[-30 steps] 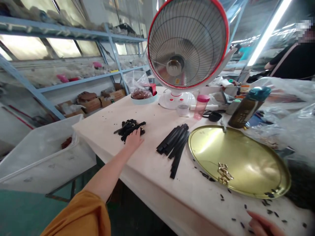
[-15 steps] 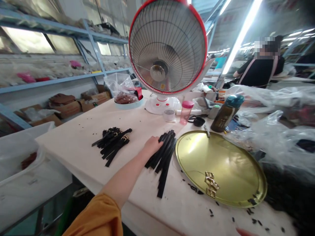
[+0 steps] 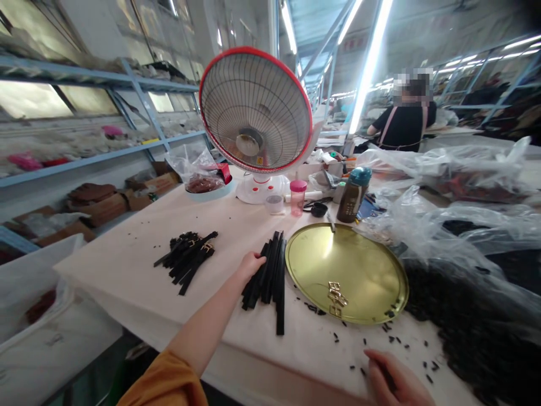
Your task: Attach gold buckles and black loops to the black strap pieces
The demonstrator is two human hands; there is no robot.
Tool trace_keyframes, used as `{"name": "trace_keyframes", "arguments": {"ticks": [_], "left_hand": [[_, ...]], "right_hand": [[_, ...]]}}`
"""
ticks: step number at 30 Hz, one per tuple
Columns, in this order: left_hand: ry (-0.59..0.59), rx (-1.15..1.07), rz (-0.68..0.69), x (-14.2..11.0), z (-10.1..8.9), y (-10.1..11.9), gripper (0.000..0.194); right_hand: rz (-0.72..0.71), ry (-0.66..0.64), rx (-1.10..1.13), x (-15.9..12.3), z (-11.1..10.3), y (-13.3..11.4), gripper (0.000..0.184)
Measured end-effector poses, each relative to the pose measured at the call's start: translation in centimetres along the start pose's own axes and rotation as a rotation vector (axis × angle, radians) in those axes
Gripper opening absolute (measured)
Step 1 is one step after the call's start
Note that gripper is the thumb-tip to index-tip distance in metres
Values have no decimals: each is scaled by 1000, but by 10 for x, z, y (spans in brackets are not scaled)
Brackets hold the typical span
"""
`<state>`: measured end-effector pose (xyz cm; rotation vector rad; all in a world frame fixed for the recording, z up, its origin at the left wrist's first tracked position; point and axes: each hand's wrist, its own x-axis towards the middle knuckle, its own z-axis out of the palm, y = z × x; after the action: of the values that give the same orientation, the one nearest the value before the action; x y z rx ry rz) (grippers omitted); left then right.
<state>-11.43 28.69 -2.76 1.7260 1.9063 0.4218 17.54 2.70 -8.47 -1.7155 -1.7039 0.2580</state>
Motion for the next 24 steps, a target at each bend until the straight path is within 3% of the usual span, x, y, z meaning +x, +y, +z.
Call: {"name": "trace_keyframes", "arguments": {"ticks": [6,9,11,13,15,17,19,22,24], "left_hand": [[53,11,30,-20,-26,23,23],[86,38,127,-36,-41,48,27],[29,28,206,-53,-39,68,29],[-116,-59,269,-80,-22,87,28],[-383,-330,236,-115,5,100,27],[-698,-608,58,-152,35,108,28],[-911,-831,-178,-182,61,112,31],[-1052,-1062,-454,-205,82,120,30],[-1099,-1187,-571,-210,86,127,27]], "right_hand": [[91,-24,87,1,-8,-15,20],[133,-20,166,2,-13,-16,19],[163,-5,214,3,-15,-16,19],[180,7,247,3,-15,-18,19],[186,0,278,3,-14,-19,19],[183,9,319,3,-16,-16,19],[186,63,331,6,-26,-6,19],[211,159,190,22,-57,20,19],[188,141,-9,40,-82,39,18]]}}
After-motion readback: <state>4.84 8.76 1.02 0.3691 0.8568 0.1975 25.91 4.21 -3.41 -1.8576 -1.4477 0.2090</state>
